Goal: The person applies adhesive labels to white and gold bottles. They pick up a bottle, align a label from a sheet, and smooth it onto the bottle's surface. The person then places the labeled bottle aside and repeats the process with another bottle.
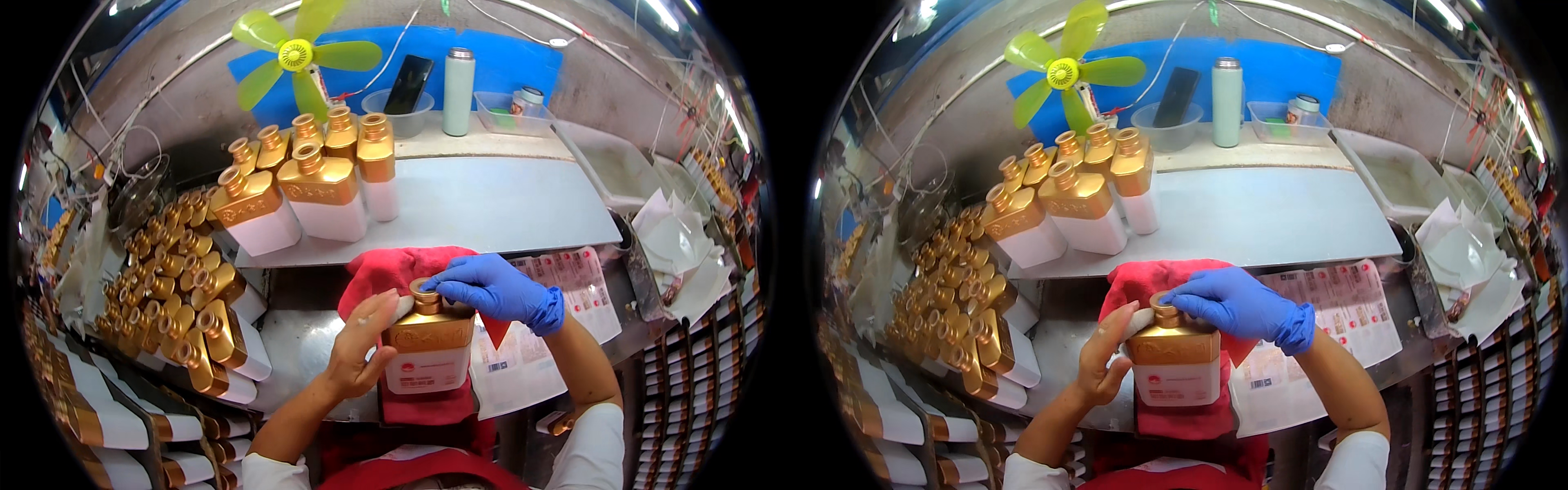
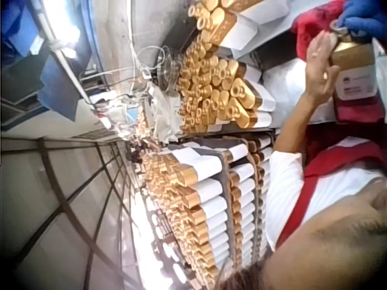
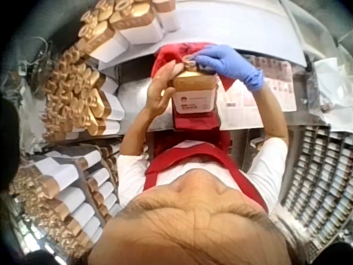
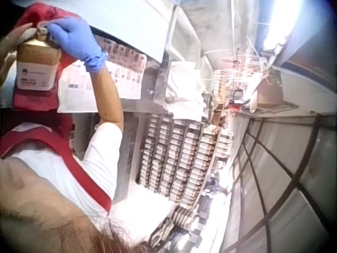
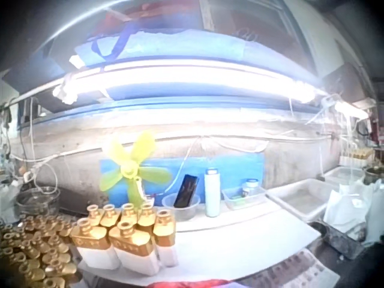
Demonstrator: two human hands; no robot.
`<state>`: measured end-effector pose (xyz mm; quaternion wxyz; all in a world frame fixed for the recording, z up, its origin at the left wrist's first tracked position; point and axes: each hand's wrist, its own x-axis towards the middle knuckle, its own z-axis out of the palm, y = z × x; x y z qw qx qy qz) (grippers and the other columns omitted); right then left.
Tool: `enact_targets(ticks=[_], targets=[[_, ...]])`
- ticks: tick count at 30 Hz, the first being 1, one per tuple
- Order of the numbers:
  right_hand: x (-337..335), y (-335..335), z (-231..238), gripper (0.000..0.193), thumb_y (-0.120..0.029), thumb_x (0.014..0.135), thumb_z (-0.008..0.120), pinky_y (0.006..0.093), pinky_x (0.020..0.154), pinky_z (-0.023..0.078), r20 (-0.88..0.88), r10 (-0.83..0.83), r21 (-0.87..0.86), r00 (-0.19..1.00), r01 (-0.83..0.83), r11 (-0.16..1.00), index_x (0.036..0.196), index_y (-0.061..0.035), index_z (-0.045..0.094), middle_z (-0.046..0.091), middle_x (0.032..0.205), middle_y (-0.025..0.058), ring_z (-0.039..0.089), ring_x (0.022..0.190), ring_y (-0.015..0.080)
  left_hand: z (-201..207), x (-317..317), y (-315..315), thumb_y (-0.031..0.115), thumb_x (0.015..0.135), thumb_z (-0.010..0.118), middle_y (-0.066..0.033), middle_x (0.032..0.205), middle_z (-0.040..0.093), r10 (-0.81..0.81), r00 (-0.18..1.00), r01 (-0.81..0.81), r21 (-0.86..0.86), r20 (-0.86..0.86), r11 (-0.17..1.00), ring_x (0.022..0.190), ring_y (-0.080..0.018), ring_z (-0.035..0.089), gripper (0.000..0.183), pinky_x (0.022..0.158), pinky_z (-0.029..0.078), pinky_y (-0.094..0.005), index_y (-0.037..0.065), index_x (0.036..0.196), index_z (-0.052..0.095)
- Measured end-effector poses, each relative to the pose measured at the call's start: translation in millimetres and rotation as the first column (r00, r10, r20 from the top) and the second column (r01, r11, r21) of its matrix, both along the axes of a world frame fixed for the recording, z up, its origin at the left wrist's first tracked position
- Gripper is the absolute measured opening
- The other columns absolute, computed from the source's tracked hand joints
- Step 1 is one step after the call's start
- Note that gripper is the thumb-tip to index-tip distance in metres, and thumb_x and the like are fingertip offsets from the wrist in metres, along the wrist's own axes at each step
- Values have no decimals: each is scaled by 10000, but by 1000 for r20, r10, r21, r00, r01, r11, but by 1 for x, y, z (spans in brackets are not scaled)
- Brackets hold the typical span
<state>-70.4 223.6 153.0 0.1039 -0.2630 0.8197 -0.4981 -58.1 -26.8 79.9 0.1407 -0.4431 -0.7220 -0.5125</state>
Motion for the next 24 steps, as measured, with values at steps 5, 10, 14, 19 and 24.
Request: enact_targets(ticks=[5, 10, 14, 19, 24], targets=[[-3, 2, -3, 285, -235, 944, 508, 281, 802, 485, -19, 31, 16, 999, -31, 999, 1154, -103, 649, 657, 927, 85, 619, 829, 174, 13, -25, -14, 393, 920, 519, -131, 1213, 604, -109, 940, 22, -265, -322, 964, 1223, -333, 490, 464, 1063, 305, -486, 86, 1266, 562], [-5, 5, -7, 291, -253, 945, 504, 280, 823, 471, -4, 51, -24, 999, -51, 998, 1137, -93, 651, 668, 939, 83, 609, 866, 177, 28, -36, -15, 456, 921, 477, -35, 1224, 603, -273, 838, 17, -477, -473, 878, 1272, -229, 450, 435, 1123, 231, -427, 191, 1246, 592], [-6, 5, -6, 242, -180, 938, 530, 292, 737, 470, -10, 15, -56, 1000, -16, 998, 1076, -30, 660, 617, 833, 95, 583, 767, 180, 50, -42, -7, 508, 917, 443, -21, 1194, 605, -369, 724, -61, -587, -583, 808, 1238, -176, 441, 498, 1088, 274, -395, 183, 1273, 564], [-7, 4, 4, 252, -232, 940, 520, 318, 686, 463, -138, 50, 72, 989, -40, 997, 1018, -43, 668, 583, 778, 109, 565, 713, 232, 66, -29, 14, 621, 895, 348, -91, 1102, 596, -434, 545, -287, -647, -717, 707, 938, -167, 462, 651, 814, 363, -315, 119, 1266, 530], [0, -2, 23, 304, -300, 946, 490, 357, 635, 437, -161, 111, 230, 981, -72, 971, 893, -38, 634, 529, 744, 119, 535, 677, 283, 78, -5, 44, 676, 851, 352, -42, 961, 592, -441, 493, -453, -655, -750, 606, 890, -153, 452, 669, 773, 346, -294, 114, 1128, 588]])
